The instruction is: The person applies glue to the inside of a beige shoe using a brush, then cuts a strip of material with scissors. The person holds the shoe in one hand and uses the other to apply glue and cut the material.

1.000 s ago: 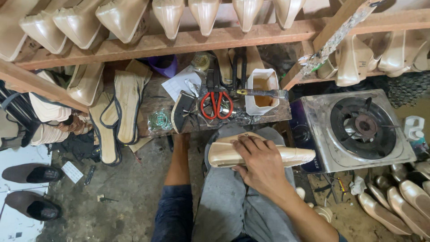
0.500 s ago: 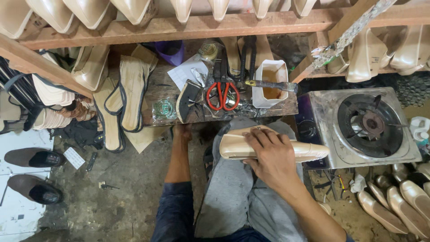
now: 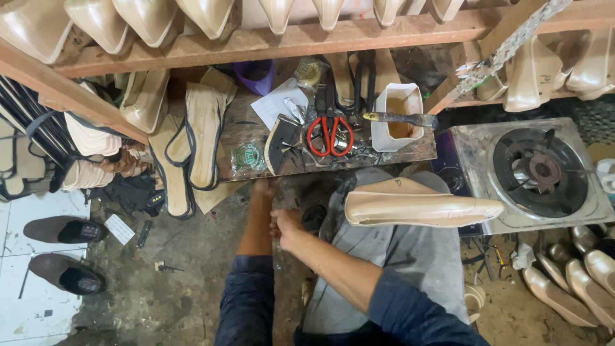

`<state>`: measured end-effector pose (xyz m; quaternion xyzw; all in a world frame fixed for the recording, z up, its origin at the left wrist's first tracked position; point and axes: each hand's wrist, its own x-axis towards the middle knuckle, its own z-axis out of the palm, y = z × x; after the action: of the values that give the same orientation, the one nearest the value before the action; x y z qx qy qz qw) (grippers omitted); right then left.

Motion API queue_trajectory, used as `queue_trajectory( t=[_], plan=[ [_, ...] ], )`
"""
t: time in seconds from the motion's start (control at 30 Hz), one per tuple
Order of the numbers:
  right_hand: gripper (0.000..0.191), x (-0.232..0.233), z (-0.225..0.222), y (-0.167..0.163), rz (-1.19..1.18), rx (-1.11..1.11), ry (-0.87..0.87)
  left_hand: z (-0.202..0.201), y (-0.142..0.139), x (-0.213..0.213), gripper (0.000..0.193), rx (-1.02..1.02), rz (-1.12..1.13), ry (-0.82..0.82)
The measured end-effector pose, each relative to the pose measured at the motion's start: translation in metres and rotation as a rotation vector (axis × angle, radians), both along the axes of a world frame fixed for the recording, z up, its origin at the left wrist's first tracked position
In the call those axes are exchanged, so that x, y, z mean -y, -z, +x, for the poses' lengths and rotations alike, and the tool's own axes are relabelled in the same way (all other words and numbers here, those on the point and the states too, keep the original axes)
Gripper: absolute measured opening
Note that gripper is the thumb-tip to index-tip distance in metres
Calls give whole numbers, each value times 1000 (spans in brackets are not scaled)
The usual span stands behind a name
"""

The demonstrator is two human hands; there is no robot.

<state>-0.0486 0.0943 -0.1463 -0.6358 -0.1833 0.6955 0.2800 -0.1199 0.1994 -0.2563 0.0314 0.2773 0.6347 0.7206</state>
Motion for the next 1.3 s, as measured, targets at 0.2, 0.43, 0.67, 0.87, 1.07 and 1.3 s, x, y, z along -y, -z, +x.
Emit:
queue_trajectory(
  t=[0.2, 0.43, 0.67, 0.87, 1.07, 1.3],
  plan=[
    [72, -76, 0, 17, -48, 399, 684, -5, 7, 1, 35, -81, -96, 89],
    [74, -124, 7, 17, -104, -192, 422, -5, 18, -2, 31, -123, -123, -41],
    [76, -155, 10, 6, -10, -227, 461, -5, 12, 11, 28, -193, -120, -327],
    [78, -168, 9, 1, 17, -207, 485, -20, 25, 21, 32, -206, -71, -491],
    [80, -169, 5, 13, 31, -194, 491, -58, 27, 46, 52, -347, 86, -526],
    [82, -171, -1, 37, 39, -190, 480, -54, 24, 109, 44, -283, -307, -579]
  ],
)
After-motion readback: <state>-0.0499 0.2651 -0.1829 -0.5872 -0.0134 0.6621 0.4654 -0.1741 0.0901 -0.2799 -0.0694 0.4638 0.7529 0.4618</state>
